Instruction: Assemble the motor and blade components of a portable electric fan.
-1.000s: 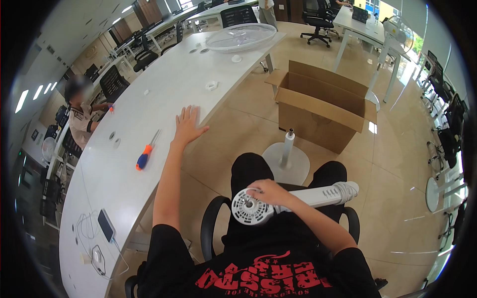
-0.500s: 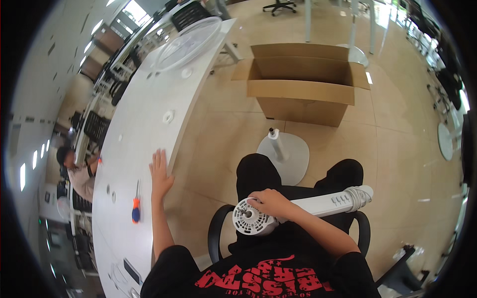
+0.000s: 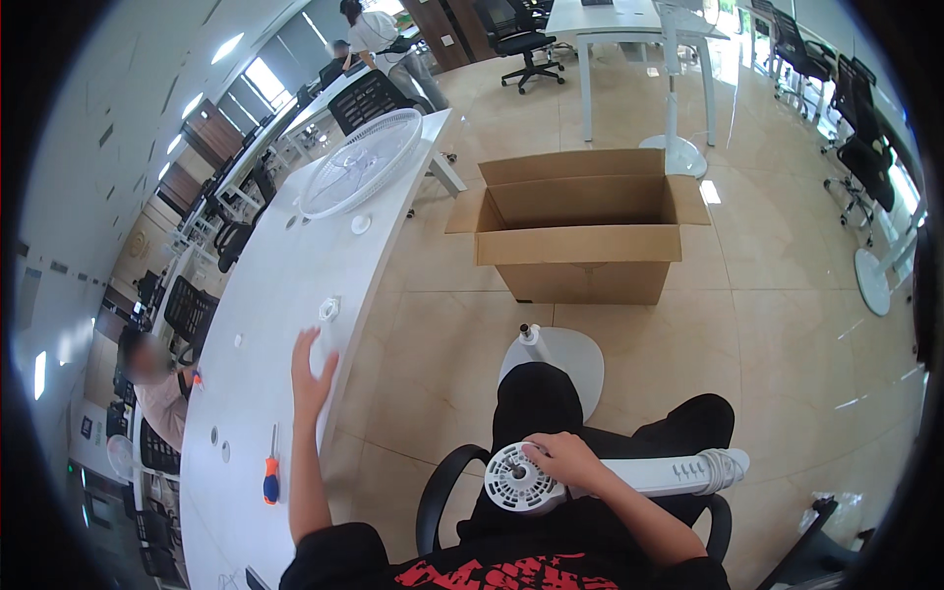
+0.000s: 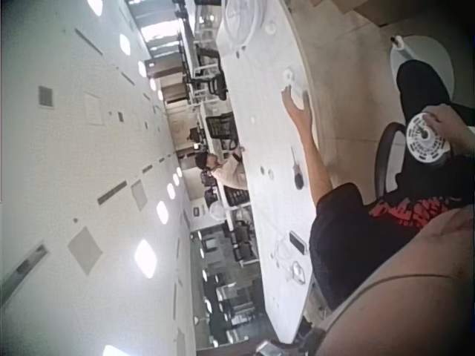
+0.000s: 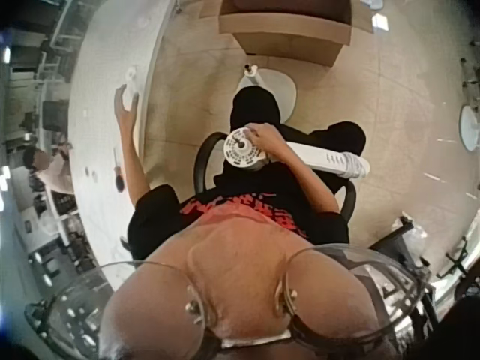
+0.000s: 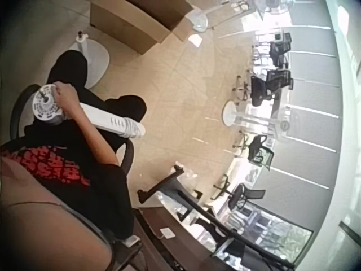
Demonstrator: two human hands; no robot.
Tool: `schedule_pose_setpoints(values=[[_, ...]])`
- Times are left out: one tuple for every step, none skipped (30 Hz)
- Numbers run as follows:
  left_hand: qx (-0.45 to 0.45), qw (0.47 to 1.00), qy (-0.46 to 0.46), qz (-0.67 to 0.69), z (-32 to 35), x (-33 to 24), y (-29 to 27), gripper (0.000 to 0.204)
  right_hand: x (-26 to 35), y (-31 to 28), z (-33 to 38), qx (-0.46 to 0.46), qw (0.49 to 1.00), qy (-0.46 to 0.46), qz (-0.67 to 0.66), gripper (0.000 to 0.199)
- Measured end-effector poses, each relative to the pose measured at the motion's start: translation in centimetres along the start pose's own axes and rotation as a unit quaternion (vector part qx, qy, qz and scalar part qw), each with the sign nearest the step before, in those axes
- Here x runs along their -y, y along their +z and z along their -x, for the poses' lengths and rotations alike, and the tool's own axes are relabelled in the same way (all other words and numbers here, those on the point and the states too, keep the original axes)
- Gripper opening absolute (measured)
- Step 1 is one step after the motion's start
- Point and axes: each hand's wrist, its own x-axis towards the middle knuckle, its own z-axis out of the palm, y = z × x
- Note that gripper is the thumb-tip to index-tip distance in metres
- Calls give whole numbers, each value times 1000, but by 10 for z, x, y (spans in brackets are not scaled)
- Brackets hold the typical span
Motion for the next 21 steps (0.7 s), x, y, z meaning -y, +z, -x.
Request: schedule_pose_setpoints(values=[[-20,999,30,10,-28,-7,8,52,-1,1,0,2,1000,-3,-2,37],[-22,999,48,13,-57,-10,19,50,-1,0,-1,3,1000,-7,-4,37],[-23,997,67,14,-86,-10,29,49,1,0,-1,0,1000,-11,-7,37],[-25,997,76,7,-114,-11,40,48,1,1,-2,0,1000,-10,-2,37],[-28,996,85,-2,-140,-11,48,47,1,3,-3,2,1000,-15,-7,36],[-27,996,90,-8,-164,-8,59,47,1,3,-5,3,1000,-18,-12,36],[-26,995,95,-14,-187,-1,72,48,5,2,-5,1,1000,-23,-10,36],[-28,995,95,-9,-210,10,88,48,8,0,-5,-1,1000,-21,-6,36],[-47,994,98,-21,-230,29,103,48,9,0,-4,5,1000,-16,-1,36],[-65,992,102,-33,-250,43,116,49,9,1,-4,11,1000,-9,3,37],[-67,992,101,-22,-270,50,130,49,3,4,-3,2,1000,-5,14,37],[-84,993,78,-30,-288,60,138,52,0,5,-3,1,1000,-11,13,37],[-100,993,55,-37,-304,68,145,54,0,4,-3,2,1000,-12,9,37],[-100,993,50,-30,-320,78,149,54,1,4,-3,5,1000,-13,2,37],[-79,996,-19,-35,-336,89,151,64,3,3,-4,9,1000,-8,-4,37],[-57,994,-89,-41,-351,101,153,74,4,4,-5,13,1000,-6,-9,37],[-58,993,-96,-40,-365,113,153,74,5,4,-8,20,1000,-3,-18,37],[-20,990,-134,-36,-387,109,162,84,5,-1,-4,13,1000,4,-28,37],[22,983,-179,-37,-399,114,169,95,8,-5,-7,26,999,20,-26,36],[25,982,-183,-35,-406,121,175,95,6,-6,-12,28,999,24,-24,36],[69,976,-196,-70,-413,129,177,101,3,-4,-16,30,999,25,-21,36]])
